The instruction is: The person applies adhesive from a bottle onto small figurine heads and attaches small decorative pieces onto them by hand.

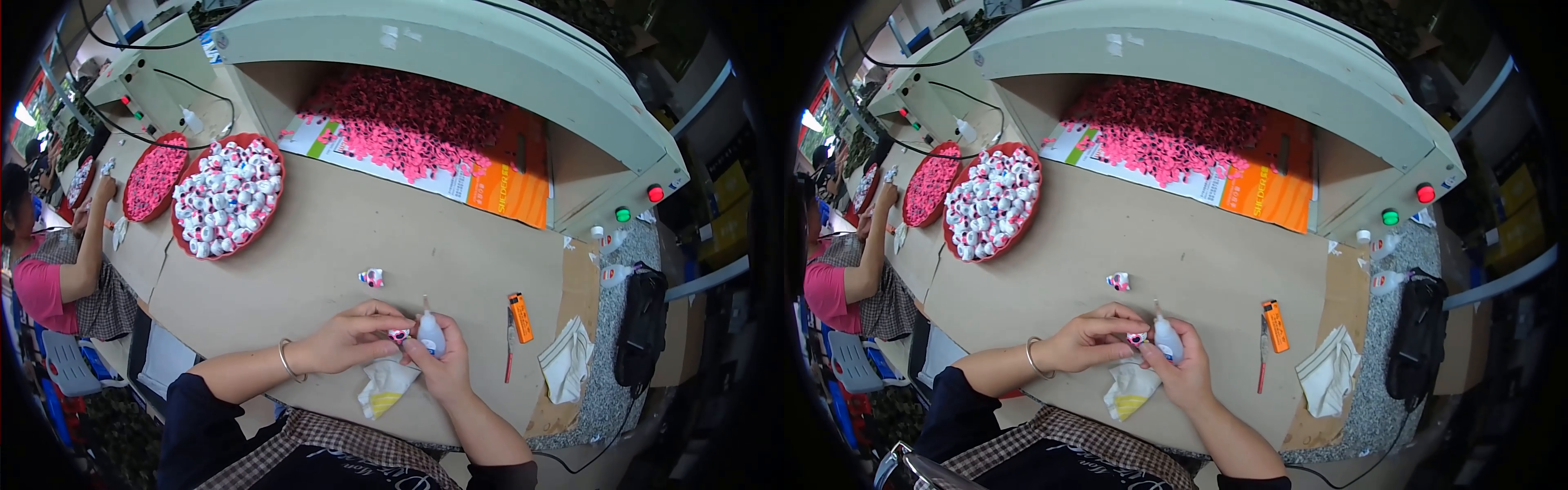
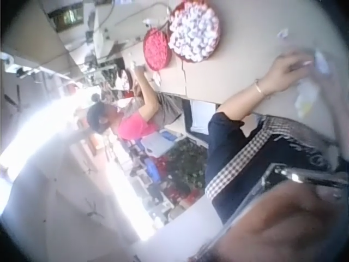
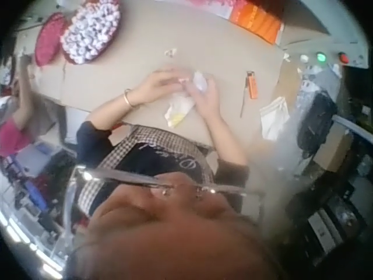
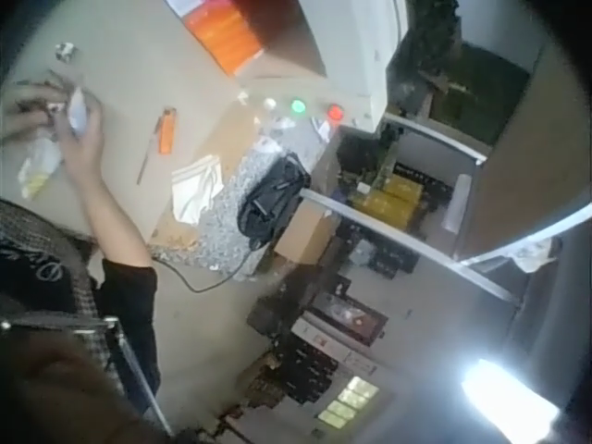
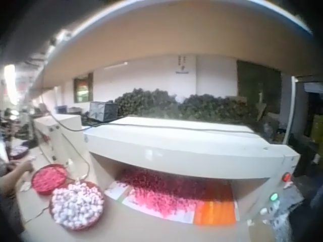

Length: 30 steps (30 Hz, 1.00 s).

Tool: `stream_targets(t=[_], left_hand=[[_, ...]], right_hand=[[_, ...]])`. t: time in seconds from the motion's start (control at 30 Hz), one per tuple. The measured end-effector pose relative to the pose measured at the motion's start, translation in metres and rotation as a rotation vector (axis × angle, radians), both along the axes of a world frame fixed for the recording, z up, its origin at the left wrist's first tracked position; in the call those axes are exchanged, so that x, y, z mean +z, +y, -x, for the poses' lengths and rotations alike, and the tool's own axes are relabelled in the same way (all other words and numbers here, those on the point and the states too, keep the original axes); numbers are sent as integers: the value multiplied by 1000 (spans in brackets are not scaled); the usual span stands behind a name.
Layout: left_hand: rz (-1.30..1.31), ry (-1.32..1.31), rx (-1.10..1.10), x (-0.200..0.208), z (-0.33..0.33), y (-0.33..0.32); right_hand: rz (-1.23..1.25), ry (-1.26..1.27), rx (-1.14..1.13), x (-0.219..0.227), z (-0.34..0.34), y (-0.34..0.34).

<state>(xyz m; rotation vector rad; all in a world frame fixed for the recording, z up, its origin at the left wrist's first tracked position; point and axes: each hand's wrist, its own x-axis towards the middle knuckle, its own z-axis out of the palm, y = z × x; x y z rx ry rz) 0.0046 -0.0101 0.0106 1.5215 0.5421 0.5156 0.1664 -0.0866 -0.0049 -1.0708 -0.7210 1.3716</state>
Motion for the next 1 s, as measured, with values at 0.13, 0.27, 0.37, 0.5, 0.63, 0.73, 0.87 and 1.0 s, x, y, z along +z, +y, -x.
stream_targets(t=[0.13, 0.27, 0.37, 0.5, 0.63, 0.73, 0.87, 1.0], left_hand=[[441, -234, 61, -13, -12, -5], [528, -206, -12, -20, -10, 0], [543, -166, 8, -21, -10, 1], [538, -116, 45, -18, -14, -1], [223, -138, 123, -25, -18, -8], [209, -168, 177, -28, -16, -10], [-12, -85, 215, -19, -15, -9], [-50, -8, 184, -16, -14, -11]], right_hand=[[-1, -82, 6, -4, -4, -1], [-8, -35, 4, -2, -4, 1], [13, -79, -3, -3, -4, 2], [43, -115, -31, -3, -3, 3], [52, -157, -69, -6, -2, 2], [80, -95, -73, 1, -3, 5], [132, 3, -41, -3, -4, 6], [166, 56, 17, -5, -7, 8]])
